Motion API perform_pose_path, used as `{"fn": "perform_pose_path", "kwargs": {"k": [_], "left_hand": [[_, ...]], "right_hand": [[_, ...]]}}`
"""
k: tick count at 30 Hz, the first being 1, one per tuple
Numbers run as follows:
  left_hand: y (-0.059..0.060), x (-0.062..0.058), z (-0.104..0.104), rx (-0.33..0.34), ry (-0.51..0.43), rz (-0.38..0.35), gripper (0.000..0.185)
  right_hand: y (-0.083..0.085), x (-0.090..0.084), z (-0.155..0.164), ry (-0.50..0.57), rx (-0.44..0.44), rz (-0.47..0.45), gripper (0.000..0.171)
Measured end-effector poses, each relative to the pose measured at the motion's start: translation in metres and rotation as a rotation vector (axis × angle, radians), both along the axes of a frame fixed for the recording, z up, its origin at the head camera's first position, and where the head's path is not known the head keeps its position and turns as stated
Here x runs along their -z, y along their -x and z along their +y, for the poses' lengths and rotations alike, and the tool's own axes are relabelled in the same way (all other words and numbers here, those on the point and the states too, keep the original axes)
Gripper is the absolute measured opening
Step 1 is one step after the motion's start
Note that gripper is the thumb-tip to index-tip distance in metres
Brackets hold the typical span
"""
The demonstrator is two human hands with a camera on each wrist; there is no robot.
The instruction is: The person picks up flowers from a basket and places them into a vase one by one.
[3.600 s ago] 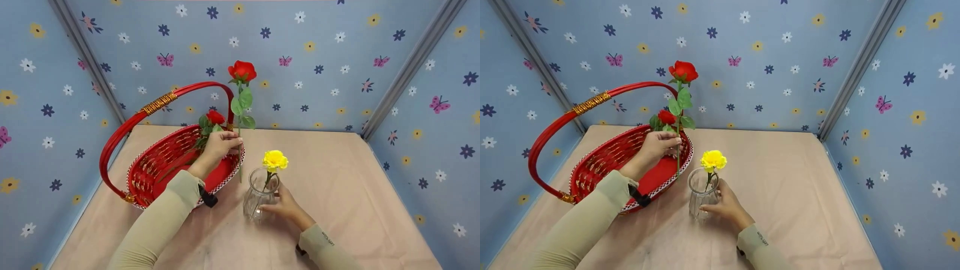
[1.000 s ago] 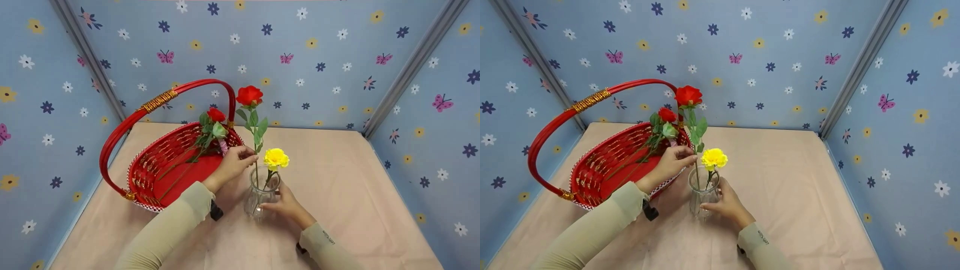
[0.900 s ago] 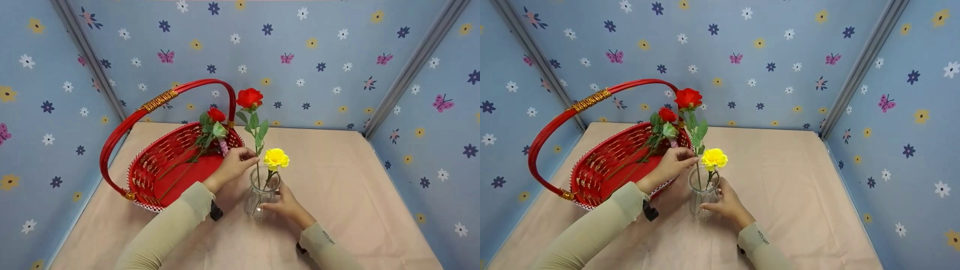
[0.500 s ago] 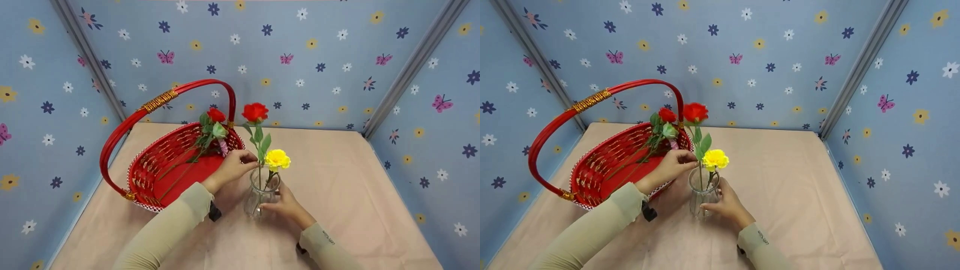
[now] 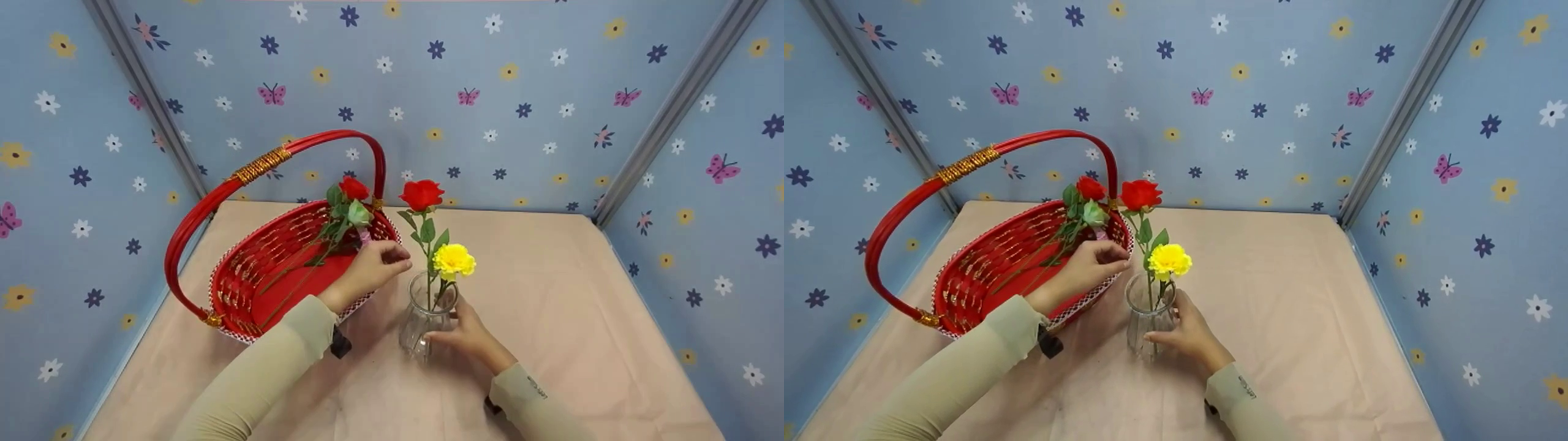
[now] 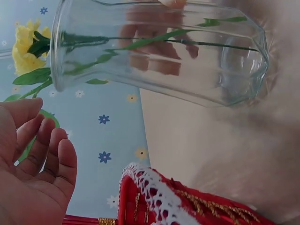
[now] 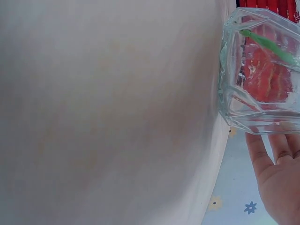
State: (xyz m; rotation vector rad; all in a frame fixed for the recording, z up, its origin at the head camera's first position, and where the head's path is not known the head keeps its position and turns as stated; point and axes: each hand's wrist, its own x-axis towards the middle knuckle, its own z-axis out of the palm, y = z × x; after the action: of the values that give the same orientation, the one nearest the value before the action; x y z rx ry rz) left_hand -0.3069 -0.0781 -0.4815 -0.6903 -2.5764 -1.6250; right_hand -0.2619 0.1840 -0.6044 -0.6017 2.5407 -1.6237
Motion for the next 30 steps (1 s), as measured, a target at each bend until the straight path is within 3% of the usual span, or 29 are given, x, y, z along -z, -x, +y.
{"fn": "perform_pose_path", "kwargs": {"k": [7,15,23,30], "left_hand": [[0.005,-0.014,-0.009,-0.028,0.017,0.002,0.017],[0.014,-0.03,-0.024,-0.036,0.02,0.007,0.015],[0.029,-0.039,-0.048,-0.016,0.038,-0.008,0.02],[0.043,-0.045,-0.066,-0.019,0.091,0.039,0.023]], "right_hand": [[0.001,0.0,0.0,-0.018,0.006,-0.019,0.115],[0.002,0.001,0.0,-0.005,-0.005,0.022,0.111],[0.002,0.002,-0.001,0.0,-0.004,0.04,0.104],[0.002,0.002,0.001,0.0,-0.002,0.022,0.107]]}}
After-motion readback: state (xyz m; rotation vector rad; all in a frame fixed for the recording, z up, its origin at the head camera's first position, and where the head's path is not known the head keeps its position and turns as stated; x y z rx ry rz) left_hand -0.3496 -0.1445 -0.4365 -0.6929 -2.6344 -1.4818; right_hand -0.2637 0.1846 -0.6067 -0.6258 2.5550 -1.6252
